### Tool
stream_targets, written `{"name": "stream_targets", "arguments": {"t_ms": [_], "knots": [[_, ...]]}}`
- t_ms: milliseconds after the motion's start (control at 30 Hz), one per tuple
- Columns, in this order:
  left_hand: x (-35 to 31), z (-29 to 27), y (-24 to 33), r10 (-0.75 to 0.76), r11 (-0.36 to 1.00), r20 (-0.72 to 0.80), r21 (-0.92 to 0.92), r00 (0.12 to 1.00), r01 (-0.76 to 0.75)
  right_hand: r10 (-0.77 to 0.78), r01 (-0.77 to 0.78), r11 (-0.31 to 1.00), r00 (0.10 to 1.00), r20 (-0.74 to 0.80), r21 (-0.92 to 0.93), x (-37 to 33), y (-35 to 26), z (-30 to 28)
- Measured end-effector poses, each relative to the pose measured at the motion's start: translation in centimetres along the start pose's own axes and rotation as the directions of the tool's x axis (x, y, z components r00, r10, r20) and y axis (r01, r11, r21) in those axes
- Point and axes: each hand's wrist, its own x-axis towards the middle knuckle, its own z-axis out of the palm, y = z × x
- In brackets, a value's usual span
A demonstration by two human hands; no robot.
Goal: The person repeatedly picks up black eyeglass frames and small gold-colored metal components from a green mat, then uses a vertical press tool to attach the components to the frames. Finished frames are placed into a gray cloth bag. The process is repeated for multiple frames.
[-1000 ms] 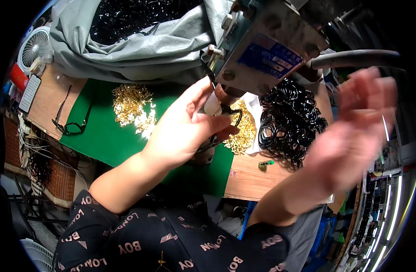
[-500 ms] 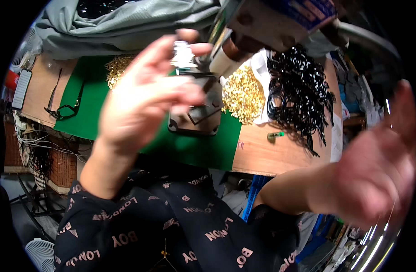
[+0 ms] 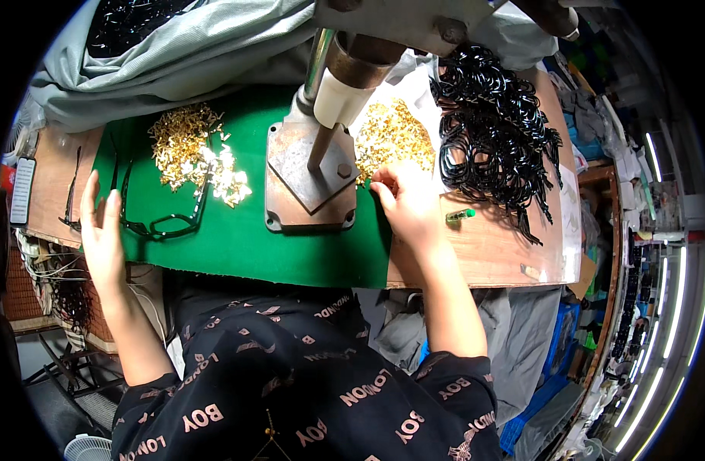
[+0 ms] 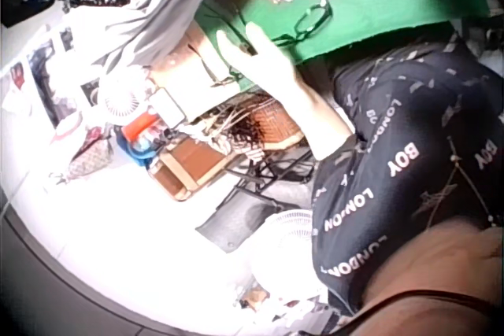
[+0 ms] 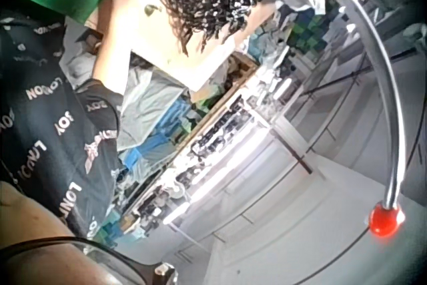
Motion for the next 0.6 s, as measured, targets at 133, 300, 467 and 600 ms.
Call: {"name": "stream_targets", "arguments": {"t_ms": [133, 300, 467, 600], "knots": [[-0.9, 3.4, 5.2, 0.358, 0.819, 0.407, 0.294, 0.840, -0.492, -0.068, 0.105, 0.978, 0.977, 0.202, -0.179, 1.7, 0.7, -0.8], [-2.3, 5.6, 4.6, 0.260, 0.623, 0.563, 0.523, 0.784, -0.582, -0.122, 0.186, 0.955, 0.956, 0.268, -0.229, 2.4, 0.1, -1.3], [-4.3, 3.6, 3.4, 0.315, 0.787, 0.555, 0.301, 0.770, -0.539, -0.311, 0.325, 0.926, 0.945, 0.098, -0.194, 1.1, 0.1, -1.8], [-4.1, 3.1, 4.1, 0.339, 0.930, 0.433, -0.022, 0.835, -0.366, 0.170, -0.079, 0.898, 0.970, -0.174, 0.432, -0.6, 2.0, -2.2]]}}
